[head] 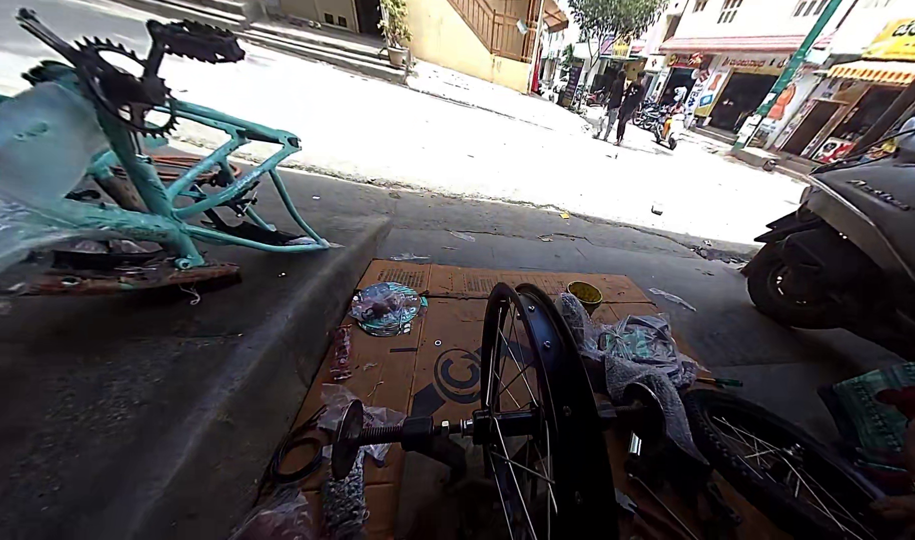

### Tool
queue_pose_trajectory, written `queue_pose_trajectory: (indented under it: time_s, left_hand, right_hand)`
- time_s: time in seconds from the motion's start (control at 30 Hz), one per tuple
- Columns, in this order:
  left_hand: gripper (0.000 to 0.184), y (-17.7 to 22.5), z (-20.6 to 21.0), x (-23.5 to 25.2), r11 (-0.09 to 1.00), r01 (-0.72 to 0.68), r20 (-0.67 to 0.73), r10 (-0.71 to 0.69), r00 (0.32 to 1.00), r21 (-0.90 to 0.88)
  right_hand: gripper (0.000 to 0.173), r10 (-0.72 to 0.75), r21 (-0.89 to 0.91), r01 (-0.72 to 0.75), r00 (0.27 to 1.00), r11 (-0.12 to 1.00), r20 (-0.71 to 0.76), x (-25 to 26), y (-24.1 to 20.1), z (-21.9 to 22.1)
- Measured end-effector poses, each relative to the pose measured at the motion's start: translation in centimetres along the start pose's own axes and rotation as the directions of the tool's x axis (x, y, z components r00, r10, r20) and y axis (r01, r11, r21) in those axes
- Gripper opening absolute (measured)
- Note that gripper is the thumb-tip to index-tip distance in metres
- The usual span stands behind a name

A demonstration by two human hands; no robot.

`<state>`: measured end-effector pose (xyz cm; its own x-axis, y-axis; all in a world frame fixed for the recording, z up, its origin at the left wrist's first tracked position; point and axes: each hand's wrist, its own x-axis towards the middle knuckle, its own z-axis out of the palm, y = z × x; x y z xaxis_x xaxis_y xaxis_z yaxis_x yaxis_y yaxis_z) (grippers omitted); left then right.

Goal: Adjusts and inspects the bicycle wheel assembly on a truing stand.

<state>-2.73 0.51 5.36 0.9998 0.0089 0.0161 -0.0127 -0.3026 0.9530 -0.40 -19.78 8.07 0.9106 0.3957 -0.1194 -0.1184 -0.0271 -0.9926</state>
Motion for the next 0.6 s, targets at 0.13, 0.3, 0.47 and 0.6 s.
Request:
queue_pose_trajectory:
  time_s: [0.13, 0.3, 0.47, 0.6]
  left_hand:
    - [0.020, -1.5, 0.0, 0.3, 0.989, -0.094, 0.004, 0.095, 0.995, -0.110]
    - [0.026, -1.8, -0.3, 0.9, 0.896, 0.037, 0.235, 0.076, 0.969, -0.443]
    - [0.028, -0.9, -0.2, 0.9, 0.888, 0.048, 0.243, 0.073, 0.967, -0.458]
    - [0.029, -0.8, 0.0, 0.6, 0.876, 0.074, 0.240, 0.048, 0.970, -0.477]
  right_hand:
    - [0.029, -0.053, -0.013, 0.052, 0.991, 0.999, -0.119, 0.5, 2.0, -1.1]
    - [0.035, -0.079, -0.145, 0.091, 0.993, 0.985, 0.085, 0.6, 4.4, -2.4]
    - [0.029, -0.081, -0.146, 0.100, 0.988, 0.984, 0.129, 1.0, 3.8, -1.9]
    - [0.026, -0.049, -0.107, 0.064, 0.989, 0.992, 0.138, 0.7, 3.3, -2.0]
